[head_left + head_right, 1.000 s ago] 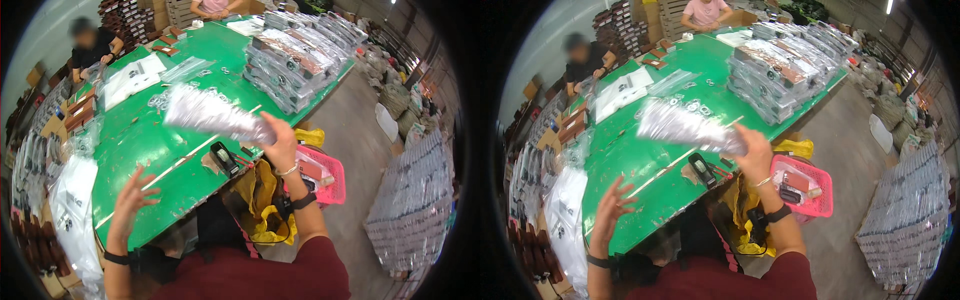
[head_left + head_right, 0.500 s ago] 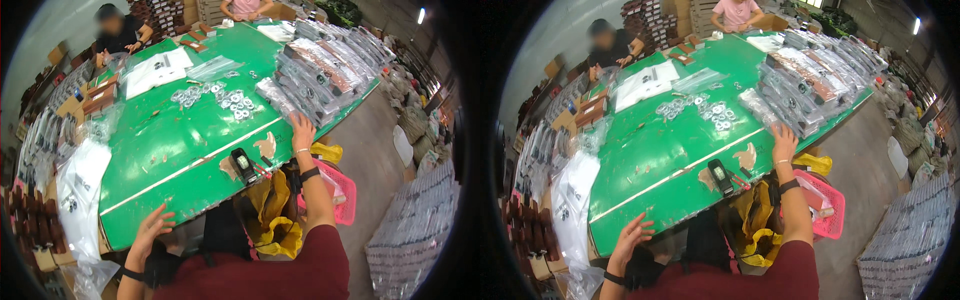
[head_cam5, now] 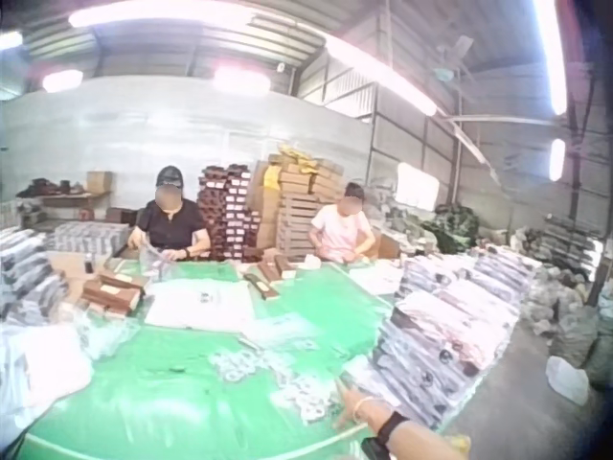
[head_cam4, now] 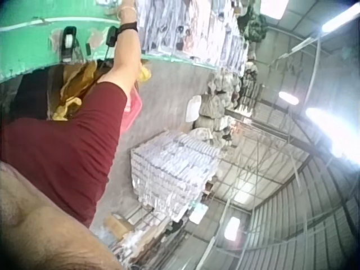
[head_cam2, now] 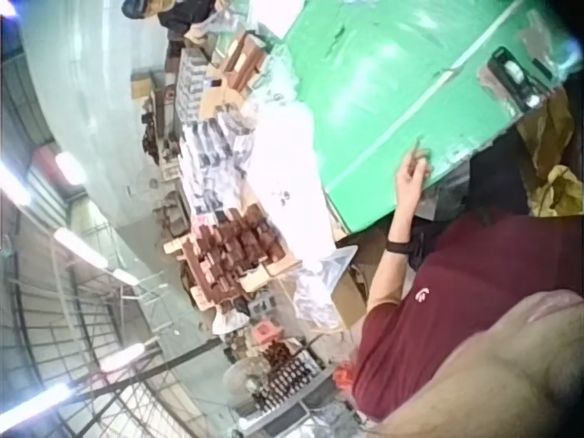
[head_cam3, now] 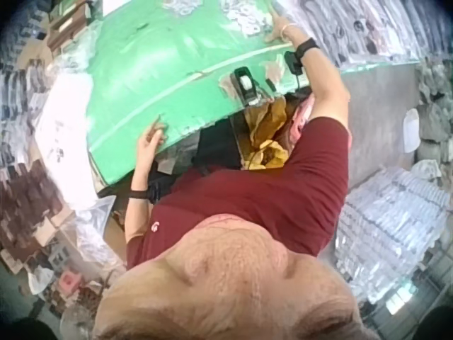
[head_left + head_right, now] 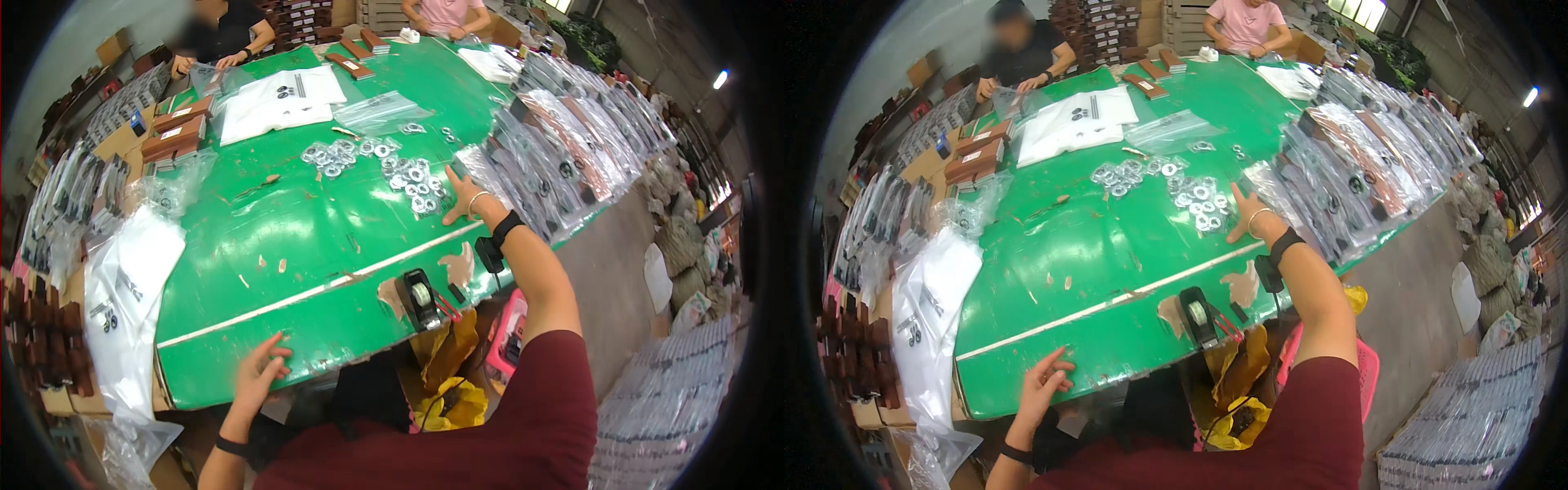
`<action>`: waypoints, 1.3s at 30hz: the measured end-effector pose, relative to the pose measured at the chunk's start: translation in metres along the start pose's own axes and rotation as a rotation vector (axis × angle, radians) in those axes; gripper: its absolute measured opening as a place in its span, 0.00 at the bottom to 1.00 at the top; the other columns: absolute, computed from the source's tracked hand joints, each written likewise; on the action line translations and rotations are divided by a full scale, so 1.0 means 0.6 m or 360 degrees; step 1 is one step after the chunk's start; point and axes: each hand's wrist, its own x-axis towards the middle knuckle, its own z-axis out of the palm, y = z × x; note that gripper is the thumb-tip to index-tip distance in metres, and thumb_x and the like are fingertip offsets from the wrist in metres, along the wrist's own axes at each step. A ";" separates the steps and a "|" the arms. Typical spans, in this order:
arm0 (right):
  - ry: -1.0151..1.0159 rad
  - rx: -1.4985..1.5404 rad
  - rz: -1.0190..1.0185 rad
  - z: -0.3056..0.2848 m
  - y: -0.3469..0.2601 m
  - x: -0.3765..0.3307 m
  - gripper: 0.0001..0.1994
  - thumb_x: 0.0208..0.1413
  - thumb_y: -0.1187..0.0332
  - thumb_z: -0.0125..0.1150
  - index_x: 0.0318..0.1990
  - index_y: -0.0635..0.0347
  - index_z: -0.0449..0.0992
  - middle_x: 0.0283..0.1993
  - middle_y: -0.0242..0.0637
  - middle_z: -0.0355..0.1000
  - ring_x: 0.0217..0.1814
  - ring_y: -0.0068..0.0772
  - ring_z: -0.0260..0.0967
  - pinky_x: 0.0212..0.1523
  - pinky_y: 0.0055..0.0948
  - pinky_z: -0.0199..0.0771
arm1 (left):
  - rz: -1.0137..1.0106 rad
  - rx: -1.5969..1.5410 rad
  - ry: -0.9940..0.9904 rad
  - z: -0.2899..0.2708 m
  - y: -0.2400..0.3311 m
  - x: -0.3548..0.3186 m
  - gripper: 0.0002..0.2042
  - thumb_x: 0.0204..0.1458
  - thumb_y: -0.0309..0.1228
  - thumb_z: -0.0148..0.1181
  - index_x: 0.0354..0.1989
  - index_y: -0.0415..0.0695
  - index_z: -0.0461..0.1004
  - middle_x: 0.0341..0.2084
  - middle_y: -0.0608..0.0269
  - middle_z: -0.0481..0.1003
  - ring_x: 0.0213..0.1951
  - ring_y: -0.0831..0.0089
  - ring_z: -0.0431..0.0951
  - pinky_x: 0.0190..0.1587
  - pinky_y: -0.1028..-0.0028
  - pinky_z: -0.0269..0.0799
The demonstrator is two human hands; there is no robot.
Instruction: Packaging wooden furniture components and small hardware into plastic bags and sealing them with tape.
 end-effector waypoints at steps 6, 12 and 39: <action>-0.0245 0.0110 -0.0239 -0.017 -0.069 0.075 0.72 0.26 0.64 0.86 0.76 0.29 0.34 0.70 0.60 0.47 0.39 0.51 0.77 0.38 0.39 0.84 | -0.0017 -0.0145 0.0113 -0.004 -0.025 0.015 0.22 0.63 0.23 0.51 0.67 0.39 0.64 0.38 0.55 0.78 0.28 0.76 0.79 0.31 0.79 0.77; -0.0225 0.0327 -0.0543 0.031 -0.164 0.110 0.65 0.27 0.62 0.85 0.76 0.35 0.46 0.69 0.60 0.53 0.51 0.56 0.74 0.36 0.38 0.84 | -0.0086 -0.0137 0.0107 -0.001 -0.014 0.024 0.21 0.63 0.21 0.49 0.66 0.38 0.65 0.38 0.54 0.79 0.29 0.75 0.80 0.31 0.80 0.76; 0.0156 -0.0066 -0.0939 -0.003 -0.120 0.241 0.30 0.58 0.57 0.64 0.62 0.70 0.69 0.65 0.54 0.67 0.69 0.50 0.62 0.69 0.39 0.59 | 0.0133 -0.0161 -0.0032 -0.001 -0.026 0.032 0.21 0.66 0.29 0.48 0.67 0.49 0.65 0.36 0.62 0.78 0.28 0.78 0.80 0.34 0.76 0.79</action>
